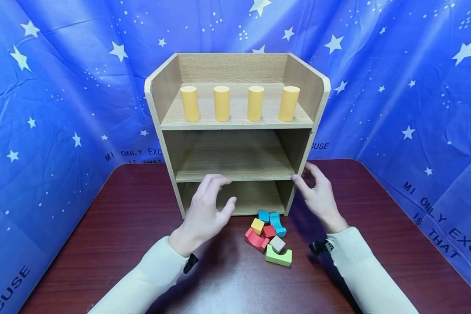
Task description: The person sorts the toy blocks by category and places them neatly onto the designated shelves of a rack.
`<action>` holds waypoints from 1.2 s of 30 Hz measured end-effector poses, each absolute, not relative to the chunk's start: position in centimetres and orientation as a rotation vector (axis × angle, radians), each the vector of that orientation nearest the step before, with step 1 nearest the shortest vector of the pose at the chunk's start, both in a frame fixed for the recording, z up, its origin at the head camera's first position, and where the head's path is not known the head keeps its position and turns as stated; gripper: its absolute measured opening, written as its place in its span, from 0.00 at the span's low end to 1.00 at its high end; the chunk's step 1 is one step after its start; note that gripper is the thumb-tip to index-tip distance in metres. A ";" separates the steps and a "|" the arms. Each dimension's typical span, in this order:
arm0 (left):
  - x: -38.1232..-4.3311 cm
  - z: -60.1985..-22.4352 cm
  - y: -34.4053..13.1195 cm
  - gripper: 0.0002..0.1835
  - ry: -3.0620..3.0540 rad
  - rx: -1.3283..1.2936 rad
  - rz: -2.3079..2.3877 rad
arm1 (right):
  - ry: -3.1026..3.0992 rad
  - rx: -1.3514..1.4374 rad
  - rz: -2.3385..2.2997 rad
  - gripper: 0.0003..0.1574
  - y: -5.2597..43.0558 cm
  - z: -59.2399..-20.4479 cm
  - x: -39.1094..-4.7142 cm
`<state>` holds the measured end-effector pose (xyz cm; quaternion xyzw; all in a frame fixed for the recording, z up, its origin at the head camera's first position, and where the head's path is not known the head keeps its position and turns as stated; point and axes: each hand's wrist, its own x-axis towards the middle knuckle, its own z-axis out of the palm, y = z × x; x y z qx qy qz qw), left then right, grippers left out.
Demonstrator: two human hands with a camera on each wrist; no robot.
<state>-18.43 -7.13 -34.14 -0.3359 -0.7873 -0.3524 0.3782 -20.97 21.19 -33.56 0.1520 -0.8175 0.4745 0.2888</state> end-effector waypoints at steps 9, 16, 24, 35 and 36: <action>-18.4 -35.3 -6.4 0.19 -2.039 -0.883 -0.956 | -2.170 0.428 1.275 0.24 21.9 -34.8 -22.1; -18.2 -36.1 -6.2 0.20 -2.056 -0.897 -0.975 | -2.173 0.414 1.277 0.25 22.9 -36.5 -23.7; -18.3 -37.2 -5.8 0.20 -2.108 -0.935 -1.015 | -2.177 0.406 1.278 0.25 23.1 -36.6 -23.6; -18.2 -37.7 -5.8 0.20 -2.226 -1.007 -1.023 | -2.183 0.407 1.265 0.26 23.1 -36.7 -23.8; -18.2 -37.7 -5.8 0.20 -2.238 -1.014 -1.020 | -2.184 0.406 1.264 0.25 23.1 -36.7 -23.8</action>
